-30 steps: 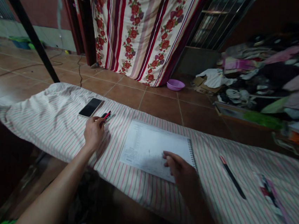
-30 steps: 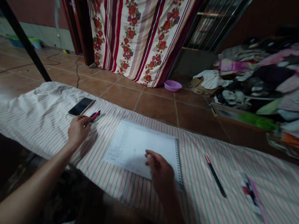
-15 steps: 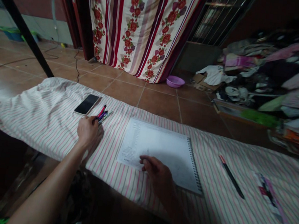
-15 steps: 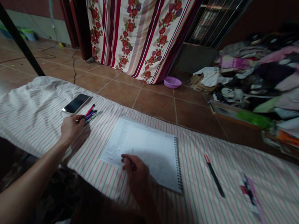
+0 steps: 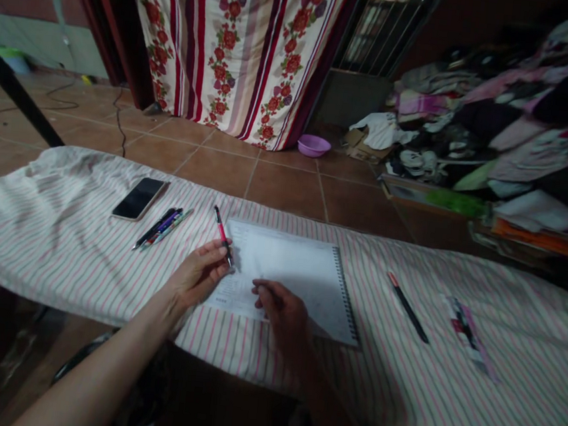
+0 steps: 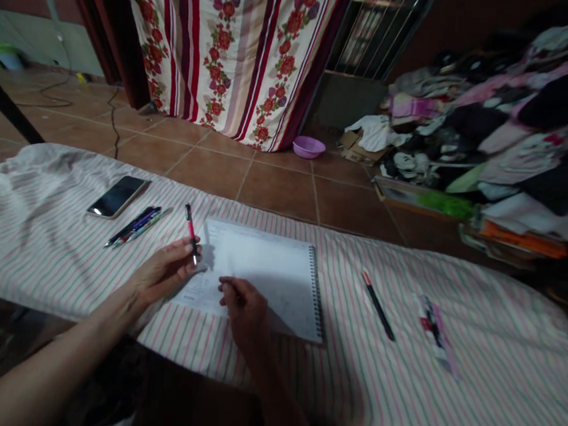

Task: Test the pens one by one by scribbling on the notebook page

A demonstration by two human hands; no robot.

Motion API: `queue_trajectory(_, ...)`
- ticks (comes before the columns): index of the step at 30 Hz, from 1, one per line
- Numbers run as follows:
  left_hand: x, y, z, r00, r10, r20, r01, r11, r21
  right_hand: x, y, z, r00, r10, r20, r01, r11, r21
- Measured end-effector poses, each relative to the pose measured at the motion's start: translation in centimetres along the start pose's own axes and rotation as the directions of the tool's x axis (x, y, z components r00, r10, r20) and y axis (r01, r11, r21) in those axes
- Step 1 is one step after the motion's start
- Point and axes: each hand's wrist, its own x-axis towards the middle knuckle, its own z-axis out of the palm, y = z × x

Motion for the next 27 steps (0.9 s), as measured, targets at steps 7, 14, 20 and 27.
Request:
queue_trajectory(7,-0.3,-4.3,2.2,0.999,-0.046,-0.012,0.045,0.998,-0.039,1.2,0.4,-0.1,0.999,0.011,-0.040,0.001,0.957,0.289)
queue_trajectory(14,0.5,-5.5,3.3,1.000,-0.013,-0.021,0.012,0.999,-0.040,1.8,-0.3,-0.9,0.986,0.073,-0.147,-0.015,0.933,0.360)
queue_trajectory(20,0.4,-6.2,4.0,1.000,-0.017,0.001,0.017,1.000,0.002,1.8,-0.3,-1.7,0.973,0.114,-0.200,-0.016,0.901,0.434)
queue_trajectory(27,0.4,-6.8,4.8,0.995,-0.025,-0.097,0.029,0.999,0.039,1.5,-0.6,-2.5,0.967,0.190,-0.170,-0.059,0.817,0.574)
